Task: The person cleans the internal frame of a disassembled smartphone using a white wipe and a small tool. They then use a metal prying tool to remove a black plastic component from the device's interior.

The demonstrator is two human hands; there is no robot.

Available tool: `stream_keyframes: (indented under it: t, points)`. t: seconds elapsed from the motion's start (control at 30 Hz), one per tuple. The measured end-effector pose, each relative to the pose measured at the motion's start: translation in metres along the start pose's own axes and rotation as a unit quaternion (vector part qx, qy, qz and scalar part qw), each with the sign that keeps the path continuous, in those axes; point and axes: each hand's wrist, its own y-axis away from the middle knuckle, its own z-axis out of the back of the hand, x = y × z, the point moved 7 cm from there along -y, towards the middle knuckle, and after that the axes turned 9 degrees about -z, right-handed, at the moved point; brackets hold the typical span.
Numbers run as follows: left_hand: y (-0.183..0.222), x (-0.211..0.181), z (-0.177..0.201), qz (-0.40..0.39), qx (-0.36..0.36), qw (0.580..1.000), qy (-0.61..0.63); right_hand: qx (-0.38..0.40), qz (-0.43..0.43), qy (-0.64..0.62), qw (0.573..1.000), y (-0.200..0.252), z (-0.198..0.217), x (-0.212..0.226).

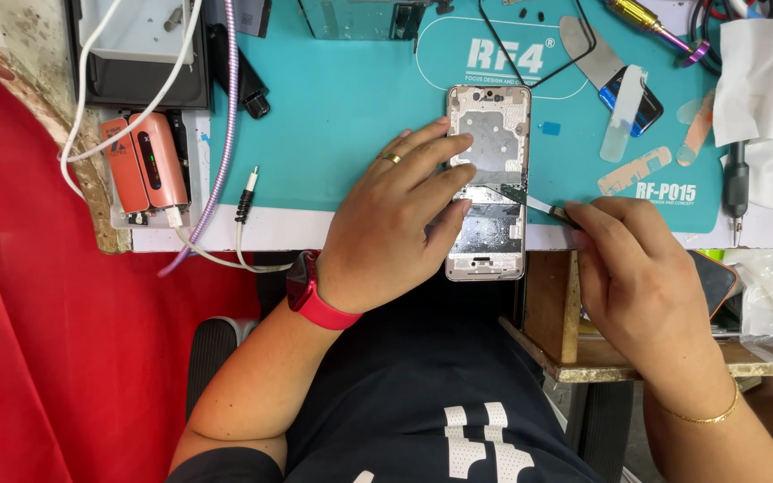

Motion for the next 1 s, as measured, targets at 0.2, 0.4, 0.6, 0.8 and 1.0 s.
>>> stream_keyframes:
  t: [0.2,0.4,0.6,0.8,1.0]
  points:
    - [-0.001,0.001,0.0,-0.002,-0.003,1.0,0.003,0.0,0.001,0.003,1.0,0.0,-0.001,-0.001]
    - [-0.004,-0.002,0.004,-0.003,-0.006,1.0,0.006,-0.02,-0.008,0.031,0.999,0.007,0.0,-0.003]
    - [-0.006,-0.002,0.0,-0.008,0.013,1.0,-0.012,-0.034,0.001,0.029,0.999,0.009,-0.005,-0.008]
    - [-0.003,0.0,-0.001,-0.009,0.007,1.0,-0.016,-0.025,0.006,0.023,0.999,0.009,-0.009,-0.01]
    - [-0.005,0.0,0.0,-0.015,0.005,1.0,-0.008,-0.011,0.011,0.014,1.0,0.005,-0.006,-0.01]
